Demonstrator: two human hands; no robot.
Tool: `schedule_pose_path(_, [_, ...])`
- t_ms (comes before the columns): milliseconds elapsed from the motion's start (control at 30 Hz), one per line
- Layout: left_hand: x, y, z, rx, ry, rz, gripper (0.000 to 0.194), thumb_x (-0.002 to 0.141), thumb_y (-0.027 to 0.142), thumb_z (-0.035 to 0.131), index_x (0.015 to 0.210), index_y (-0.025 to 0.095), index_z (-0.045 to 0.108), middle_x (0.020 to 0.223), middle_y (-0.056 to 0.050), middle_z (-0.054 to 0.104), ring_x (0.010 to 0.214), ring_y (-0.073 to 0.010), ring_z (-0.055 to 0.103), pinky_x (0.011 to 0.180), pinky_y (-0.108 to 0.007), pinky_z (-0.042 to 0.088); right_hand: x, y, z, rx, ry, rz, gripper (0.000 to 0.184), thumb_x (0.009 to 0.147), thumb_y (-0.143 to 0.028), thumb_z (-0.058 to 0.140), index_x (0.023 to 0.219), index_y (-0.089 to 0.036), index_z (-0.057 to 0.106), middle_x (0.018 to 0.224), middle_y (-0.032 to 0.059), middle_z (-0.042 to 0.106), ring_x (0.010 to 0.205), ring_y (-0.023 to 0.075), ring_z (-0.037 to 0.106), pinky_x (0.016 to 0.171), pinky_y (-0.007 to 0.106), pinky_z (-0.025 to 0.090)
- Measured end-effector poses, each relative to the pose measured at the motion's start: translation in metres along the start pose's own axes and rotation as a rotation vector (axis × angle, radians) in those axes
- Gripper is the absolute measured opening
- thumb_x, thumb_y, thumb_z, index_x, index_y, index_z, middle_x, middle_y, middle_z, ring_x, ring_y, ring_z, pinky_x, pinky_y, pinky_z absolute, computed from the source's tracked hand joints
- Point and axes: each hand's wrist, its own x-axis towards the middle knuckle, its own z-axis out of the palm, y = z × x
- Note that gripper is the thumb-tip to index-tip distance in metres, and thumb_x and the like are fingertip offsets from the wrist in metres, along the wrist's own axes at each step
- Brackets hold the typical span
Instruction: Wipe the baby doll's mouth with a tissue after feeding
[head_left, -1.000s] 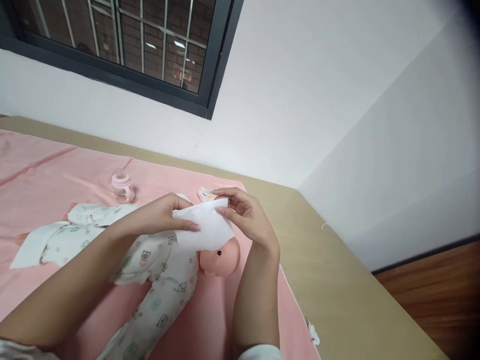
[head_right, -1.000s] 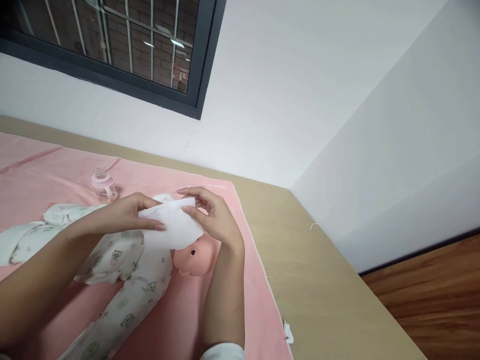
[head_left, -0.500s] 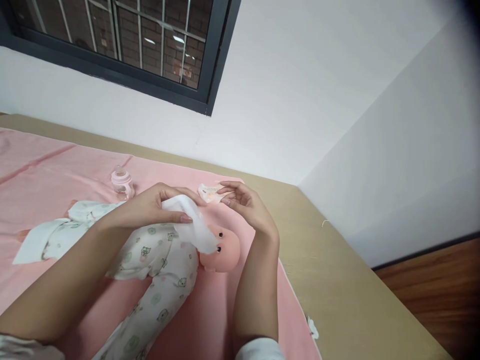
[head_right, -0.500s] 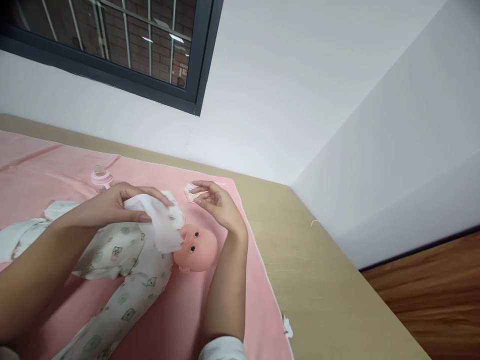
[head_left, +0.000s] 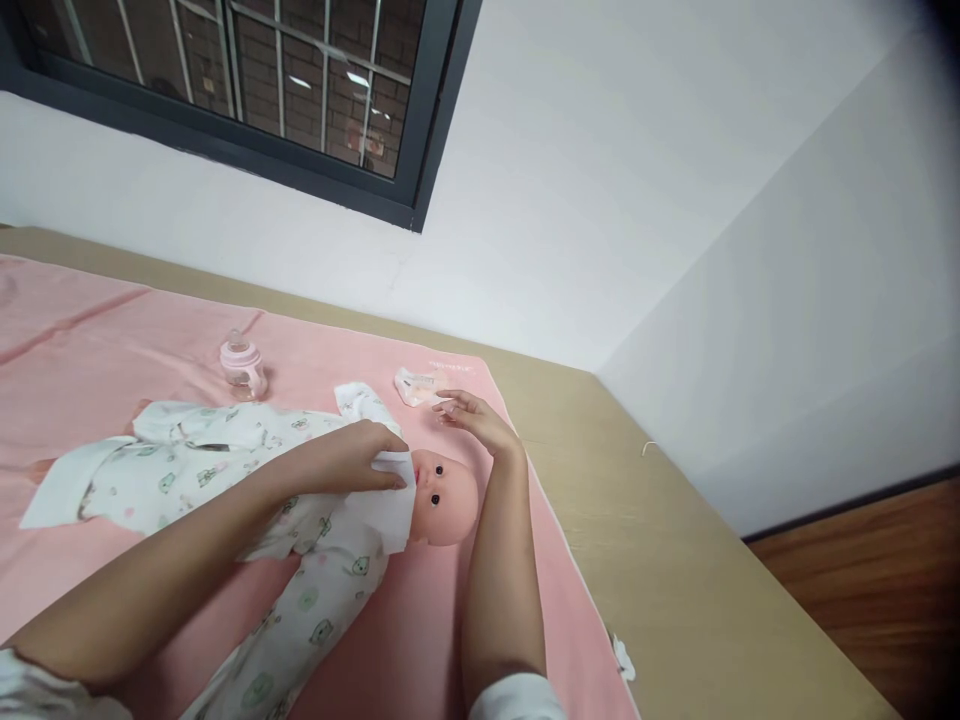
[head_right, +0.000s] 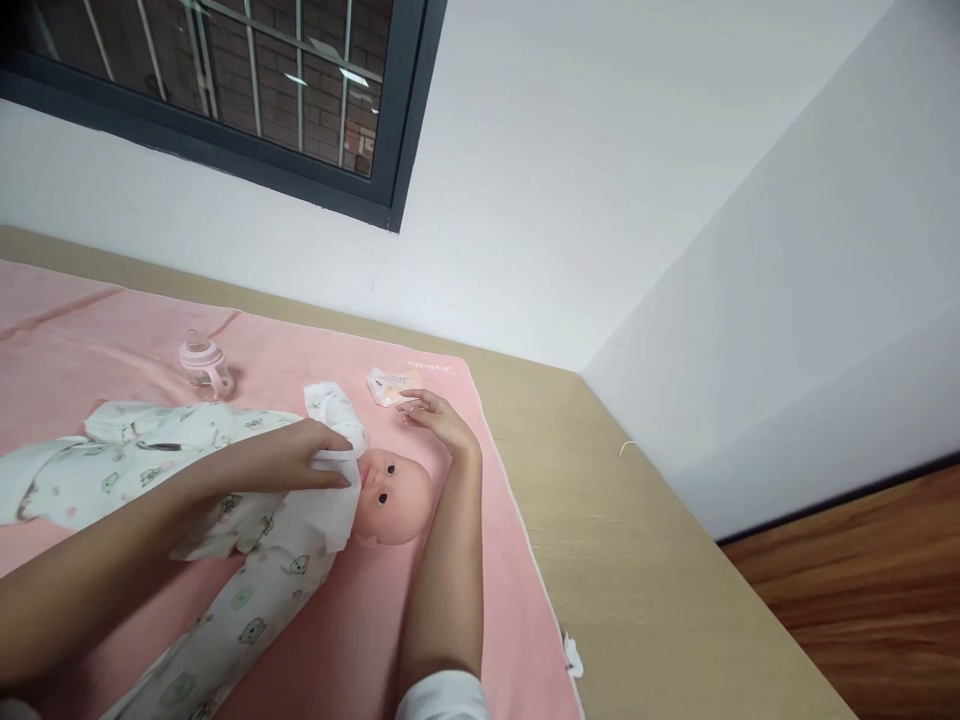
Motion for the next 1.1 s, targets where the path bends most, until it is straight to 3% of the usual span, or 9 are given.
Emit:
schedule_pose_path(233, [0.002,0.008,0.006,0.067,-0.005,-0.014,0.019,0.076,0.024,0.049,0.06,0.019,0.04,0.062,0.001,0.047,0.06,-0.0149,0.044,0.051,-0.026,0.028,0.017,0.046,-0.002,0.159,0.057,0.12,0.031,0.081,-0.031,0.071,0.109,-0.017,0.065,0.103,0.0092,0.072,0.088,0.0165,0.07,0.097,0.039,0.052])
schedule_pose_path(367, [0.003,0.012,0.012,0.191,0.016,-0.023,0.023,0.077,0.022,0.048,0.059,0.019,0.034,0.06,0.001,0.045,0.063,-0.017,0.043,0.059,-0.028,0.031,0.019,0.063,0.002,0.266,0.019,0.142,0.028,0.083,-0.027,0.068,0.109,-0.016,0.064,0.106,0.0098,0.072,0.091,0.0157,0.071,0.1,0.036,0.05])
schedule_pose_path(567, [0.004,0.011,0.018,0.28,0.051,0.013,0.023,0.079,0.017,0.046,0.062,0.019,0.032,0.062,0.002,0.049,0.061,-0.0164,0.041,0.083,-0.04,0.035,0.019,0.067,0.009,0.376,0.038,0.135,0.026,0.085,-0.023,0.064,0.11,-0.016,0.064,0.104,0.0086,0.073,0.091,0.0151,0.071,0.1,0.034,0.051])
schedule_pose_path(1100, [0.006,0.001,0.013,0.331,0.091,-0.005,0.021,0.082,0.019,0.048,0.067,0.019,0.032,0.063,0.002,0.05,0.066,-0.0189,0.046,0.082,-0.036,0.032,0.022,0.074,0.008,0.447,0.11,0.131,0.02,0.086,-0.021,0.063,0.105,-0.015,0.063,0.099,0.0084,0.073,0.088,0.0157,0.071,0.096,0.032,0.054])
